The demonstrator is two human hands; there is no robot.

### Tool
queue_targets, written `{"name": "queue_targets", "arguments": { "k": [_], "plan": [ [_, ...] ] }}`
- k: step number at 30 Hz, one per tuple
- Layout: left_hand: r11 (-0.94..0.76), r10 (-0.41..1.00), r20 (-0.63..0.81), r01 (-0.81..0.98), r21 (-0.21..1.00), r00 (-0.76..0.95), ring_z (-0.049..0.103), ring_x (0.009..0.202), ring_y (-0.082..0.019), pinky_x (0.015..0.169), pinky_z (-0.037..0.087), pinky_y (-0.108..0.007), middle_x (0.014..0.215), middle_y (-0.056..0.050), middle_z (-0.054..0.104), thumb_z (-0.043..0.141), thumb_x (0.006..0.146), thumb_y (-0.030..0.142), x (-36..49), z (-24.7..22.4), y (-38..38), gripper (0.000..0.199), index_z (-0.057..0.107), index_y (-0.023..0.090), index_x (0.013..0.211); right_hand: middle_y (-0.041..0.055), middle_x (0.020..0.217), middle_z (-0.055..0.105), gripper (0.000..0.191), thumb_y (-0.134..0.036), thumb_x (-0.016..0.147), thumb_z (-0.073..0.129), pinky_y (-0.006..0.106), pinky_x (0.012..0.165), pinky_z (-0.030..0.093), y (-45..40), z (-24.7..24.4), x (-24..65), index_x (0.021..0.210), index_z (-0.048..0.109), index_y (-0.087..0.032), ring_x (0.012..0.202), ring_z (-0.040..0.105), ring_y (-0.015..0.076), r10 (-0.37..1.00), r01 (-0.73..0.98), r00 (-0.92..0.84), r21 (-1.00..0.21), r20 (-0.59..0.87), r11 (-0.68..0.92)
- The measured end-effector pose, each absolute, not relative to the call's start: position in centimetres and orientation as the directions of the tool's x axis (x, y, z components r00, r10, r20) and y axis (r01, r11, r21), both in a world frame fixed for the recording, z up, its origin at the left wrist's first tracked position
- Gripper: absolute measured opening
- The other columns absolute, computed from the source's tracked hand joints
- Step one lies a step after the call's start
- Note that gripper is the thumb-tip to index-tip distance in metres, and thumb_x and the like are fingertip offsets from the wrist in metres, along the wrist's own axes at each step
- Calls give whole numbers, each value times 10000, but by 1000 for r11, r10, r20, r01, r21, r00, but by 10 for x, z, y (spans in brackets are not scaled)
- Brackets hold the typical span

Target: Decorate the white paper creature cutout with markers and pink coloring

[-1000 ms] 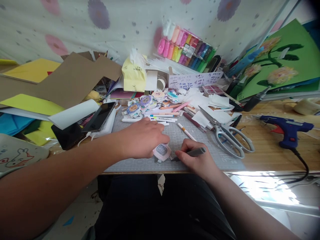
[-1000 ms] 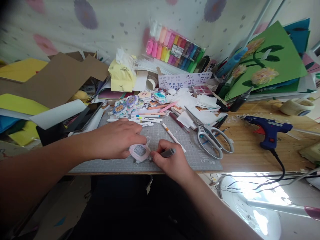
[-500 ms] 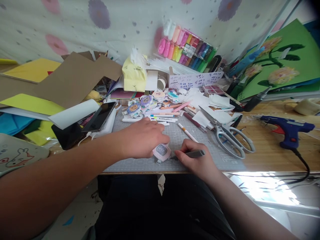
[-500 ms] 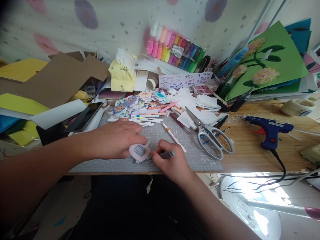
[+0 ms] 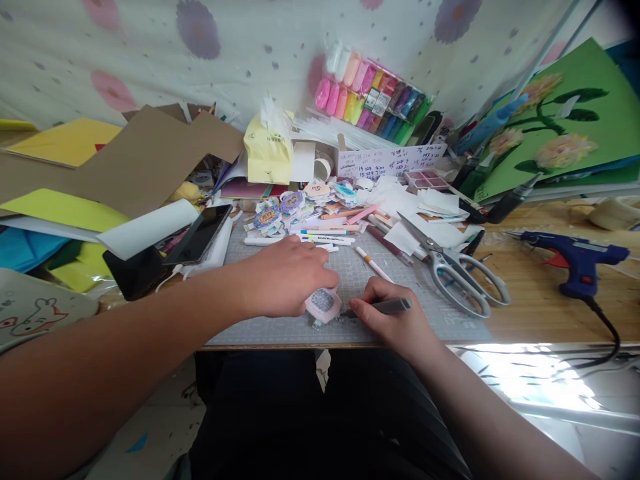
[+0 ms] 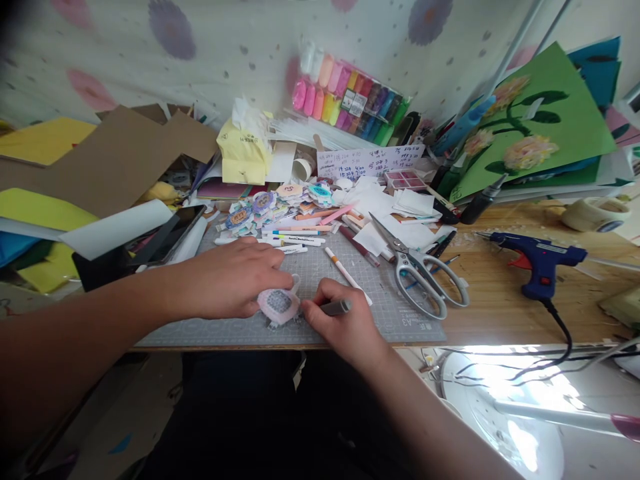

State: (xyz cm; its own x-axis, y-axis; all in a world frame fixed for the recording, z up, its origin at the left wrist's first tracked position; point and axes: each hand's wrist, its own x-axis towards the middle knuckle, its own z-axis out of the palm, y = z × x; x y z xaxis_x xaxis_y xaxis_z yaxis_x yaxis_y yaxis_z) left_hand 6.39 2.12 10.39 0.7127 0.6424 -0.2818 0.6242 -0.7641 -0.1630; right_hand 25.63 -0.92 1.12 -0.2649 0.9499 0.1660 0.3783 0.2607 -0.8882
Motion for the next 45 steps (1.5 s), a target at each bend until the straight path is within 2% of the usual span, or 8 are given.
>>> {"name": "queue_targets", "arguments": {
  "k": [13, 16, 20, 23, 27, 32, 37, 45],
  "plan": [
    [-747, 658, -299, 650, -141, 691, 577, 896, -264, 793, 382, -389, 872, -36, 591, 660, 701, 161, 65, 107, 18, 264, 653, 258, 947, -41, 514, 476, 247, -268, 736, 611, 230, 468, 310, -10, 14, 254, 550, 464, -201, 497, 411, 108, 938, 323, -311, -911, 153, 256],
    [-716, 685, -285, 692, -93, 671, 575, 887, -264, 796, 390, -392, 872, -37, 585, 645, 713, 155, 61, 106, 21, 242, 663, 254, 933, -47, 495, 461, 257, -250, 705, 640, 234, 459, 289, -9, 10, 258, 523, 466, -201, 484, 391, 105, 961, 218, -248, -960, 121, 177],
    [-507, 836, -176, 854, 112, 520, 566, 949, -269, 831, 407, -393, 965, -32, 585, 708, 706, 256, 37, 91, 24, 379, 640, 293, 1078, -60, 462, 439, 286, -314, 727, 687, 239, 438, 243, -8, -4, 265, 547, 495, -202, 443, 344, 100, 994, -186, -58, -980, 88, 76],
    [-315, 936, -25, 866, 389, 352, 542, 1018, -257, 862, 430, -372, 1100, -45, 556, 724, 722, 398, 13, 70, 12, 641, 476, 303, 1306, -57, 456, 459, 276, -311, 721, 723, 239, 442, 239, -8, -12, 267, 566, 525, -197, 439, 364, 101, 997, -317, -8, -946, 72, 66],
    [-78, 993, 119, 772, 631, 4, 547, 789, -180, 790, 461, -347, 900, -10, 519, 396, 936, 374, -3, 40, -27, 404, 382, 217, 1308, -62, 453, 463, 308, -349, 713, 760, 229, 438, 235, -7, -14, 265, 571, 539, -189, 430, 354, 87, 994, -295, 3, -950, 106, 102],
    [-67, 993, -23, 695, 716, 118, 582, 916, -196, 843, 448, -354, 959, -32, 611, 356, 920, 217, 14, 31, -63, 208, 515, 223, 1055, -53, 493, 499, 268, -361, 657, 809, 234, 438, 299, -16, -5, 257, 640, 603, -192, 444, 404, 101, 990, -279, 27, -951, 135, 137],
    [-153, 972, 5, 616, 772, 236, 613, 886, -183, 849, 436, -346, 951, -16, 680, 389, 896, 169, 35, 46, -69, 337, 405, 238, 1225, -1, 534, 587, 259, -419, 720, 760, 270, 505, 390, -46, 19, 248, 807, 714, -179, 514, 507, 142, 975, -413, -164, -908, 150, 71],
    [-163, 969, 8, 615, 772, 248, 650, 906, -186, 823, 454, -330, 945, -5, 704, 429, 868, 144, 43, 57, -80, 151, 370, 259, 947, -43, 515, 568, 214, -348, 744, 749, 218, 471, 350, -60, 32, 242, 708, 601, -197, 470, 486, 105, 970, -461, -182, -885, 165, 64]
  ]
}}
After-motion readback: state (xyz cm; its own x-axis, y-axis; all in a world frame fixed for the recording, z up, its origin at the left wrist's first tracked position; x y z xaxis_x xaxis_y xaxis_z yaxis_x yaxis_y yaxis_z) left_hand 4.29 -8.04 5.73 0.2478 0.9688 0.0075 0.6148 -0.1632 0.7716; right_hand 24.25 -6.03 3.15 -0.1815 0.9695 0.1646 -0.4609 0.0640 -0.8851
